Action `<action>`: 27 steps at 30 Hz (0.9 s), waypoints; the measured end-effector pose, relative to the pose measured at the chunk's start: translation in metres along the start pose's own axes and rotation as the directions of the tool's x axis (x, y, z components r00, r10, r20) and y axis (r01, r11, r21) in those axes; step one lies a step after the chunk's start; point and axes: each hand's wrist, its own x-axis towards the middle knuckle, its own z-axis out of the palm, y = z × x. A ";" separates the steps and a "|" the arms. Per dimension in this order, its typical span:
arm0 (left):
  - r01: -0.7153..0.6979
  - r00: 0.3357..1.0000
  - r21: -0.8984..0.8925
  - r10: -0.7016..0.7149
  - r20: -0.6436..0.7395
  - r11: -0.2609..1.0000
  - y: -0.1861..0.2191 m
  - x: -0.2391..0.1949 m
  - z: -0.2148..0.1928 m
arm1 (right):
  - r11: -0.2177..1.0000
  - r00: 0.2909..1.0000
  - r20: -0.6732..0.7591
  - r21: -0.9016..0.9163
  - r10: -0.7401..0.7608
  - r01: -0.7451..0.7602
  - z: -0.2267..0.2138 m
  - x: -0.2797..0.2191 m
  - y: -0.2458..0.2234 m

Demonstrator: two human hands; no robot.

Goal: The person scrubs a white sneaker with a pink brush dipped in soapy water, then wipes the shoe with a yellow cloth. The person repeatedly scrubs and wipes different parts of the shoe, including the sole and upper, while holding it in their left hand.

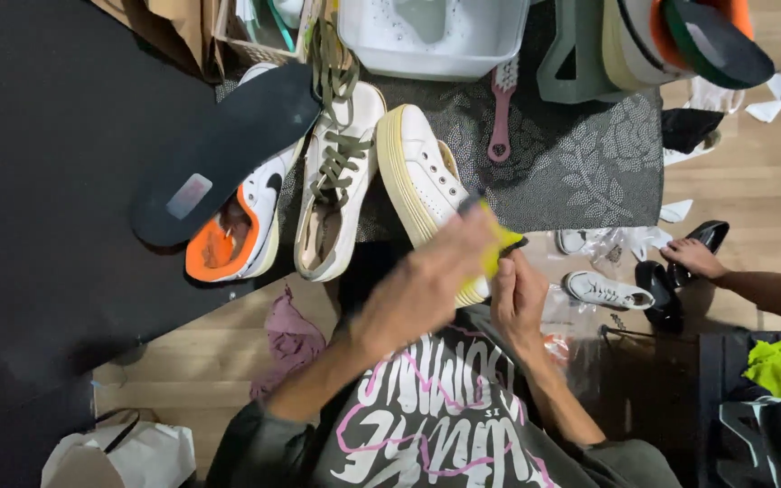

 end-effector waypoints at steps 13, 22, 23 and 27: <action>0.248 0.703 -0.681 -0.611 -0.363 0.689 0.026 0.008 -0.117 | 0.935 0.934 -0.103 -0.138 -0.343 0.328 -0.003 0.047 -0.031; 0.143 0.677 -0.849 -0.676 -0.290 0.508 0.010 0.001 -0.088 | 0.945 0.962 0.099 -0.183 -0.255 0.270 0.015 0.053 -0.051; 0.132 0.721 -0.863 -0.645 -0.253 0.487 0.007 -0.003 -0.084 | 0.982 0.974 0.170 -0.096 -0.147 0.165 0.011 0.051 -0.051; 0.099 0.764 -0.868 -0.596 -0.247 0.486 0.005 0.001 -0.067 | 0.979 0.978 0.053 0.011 -0.202 0.202 -0.002 0.042 -0.038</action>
